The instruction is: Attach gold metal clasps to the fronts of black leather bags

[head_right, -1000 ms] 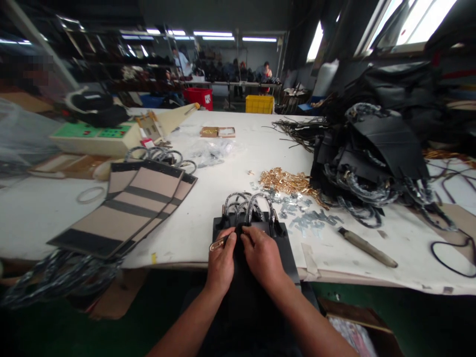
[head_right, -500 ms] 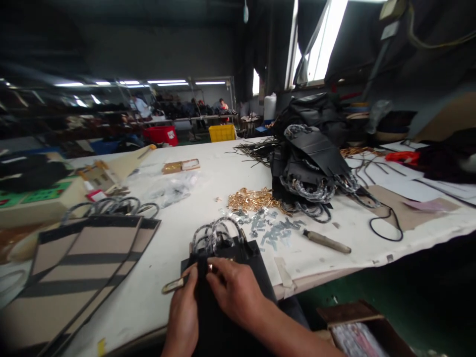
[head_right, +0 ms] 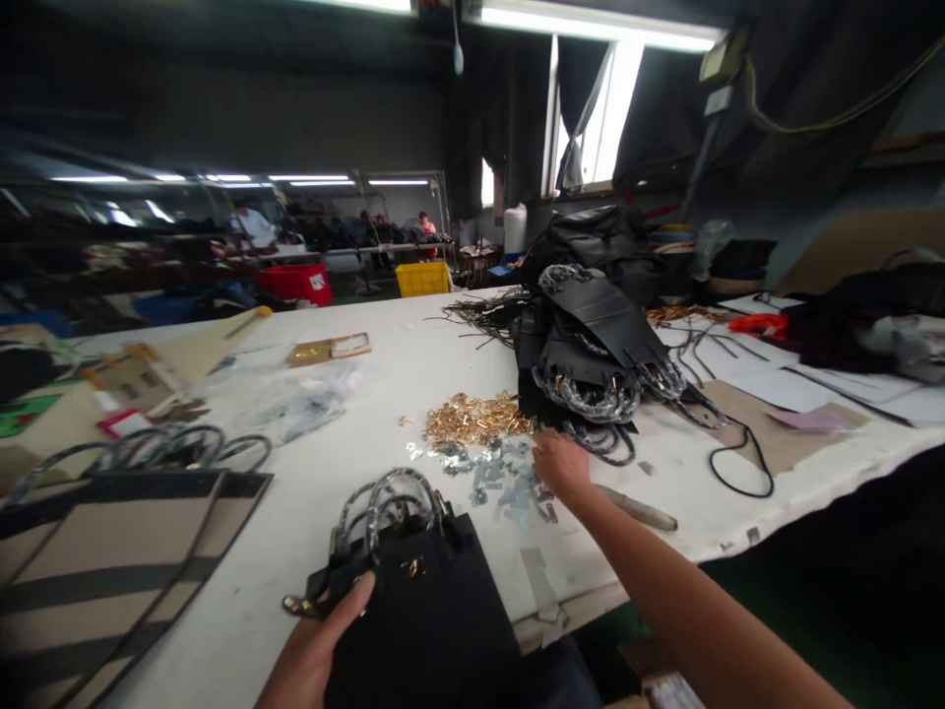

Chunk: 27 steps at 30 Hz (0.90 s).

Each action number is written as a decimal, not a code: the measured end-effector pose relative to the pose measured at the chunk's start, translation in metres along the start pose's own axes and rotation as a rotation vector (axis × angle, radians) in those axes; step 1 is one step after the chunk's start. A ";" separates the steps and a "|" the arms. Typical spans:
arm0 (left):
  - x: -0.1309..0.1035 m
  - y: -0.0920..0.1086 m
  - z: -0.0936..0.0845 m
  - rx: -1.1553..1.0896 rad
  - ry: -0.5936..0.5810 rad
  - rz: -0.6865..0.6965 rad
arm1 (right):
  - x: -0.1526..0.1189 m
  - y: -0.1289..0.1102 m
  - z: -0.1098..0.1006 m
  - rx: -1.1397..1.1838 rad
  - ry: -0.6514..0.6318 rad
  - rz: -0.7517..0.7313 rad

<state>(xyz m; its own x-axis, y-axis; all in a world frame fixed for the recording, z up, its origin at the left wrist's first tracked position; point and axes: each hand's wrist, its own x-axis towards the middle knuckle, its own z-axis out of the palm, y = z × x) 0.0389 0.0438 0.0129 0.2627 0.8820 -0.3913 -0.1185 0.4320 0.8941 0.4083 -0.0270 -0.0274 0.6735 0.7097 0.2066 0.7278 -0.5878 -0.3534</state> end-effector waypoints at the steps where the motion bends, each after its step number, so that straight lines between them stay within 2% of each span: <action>1: 0.003 -0.002 0.001 -0.025 0.002 -0.001 | -0.002 -0.001 0.002 -0.026 -0.002 -0.010; 7: 0.024 -0.015 -0.005 -0.066 0.076 0.045 | -0.030 -0.004 0.021 -0.119 -0.011 -0.013; 10: 0.029 -0.020 -0.009 -0.056 0.057 0.035 | -0.035 -0.002 0.028 -0.139 0.004 0.033; 13: 0.031 -0.023 -0.012 -0.024 0.040 0.056 | -0.025 0.001 0.029 -0.151 -0.007 0.084; 18: 0.032 -0.025 -0.017 0.051 0.033 0.140 | 0.007 0.000 0.026 -0.137 -0.066 0.152; 21: 0.028 -0.026 -0.017 0.004 -0.016 0.111 | 0.016 -0.004 0.029 -0.112 -0.115 0.177; 27: 0.021 -0.023 -0.020 0.004 0.004 -0.018 | 0.030 -0.012 0.034 -0.016 -0.126 0.242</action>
<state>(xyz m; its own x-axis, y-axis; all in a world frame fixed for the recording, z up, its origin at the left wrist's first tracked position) 0.0278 0.0566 -0.0200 0.2609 0.8750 -0.4078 -0.1098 0.4466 0.8880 0.4158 0.0147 -0.0478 0.8076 0.5897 0.0025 0.5499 -0.7516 -0.3642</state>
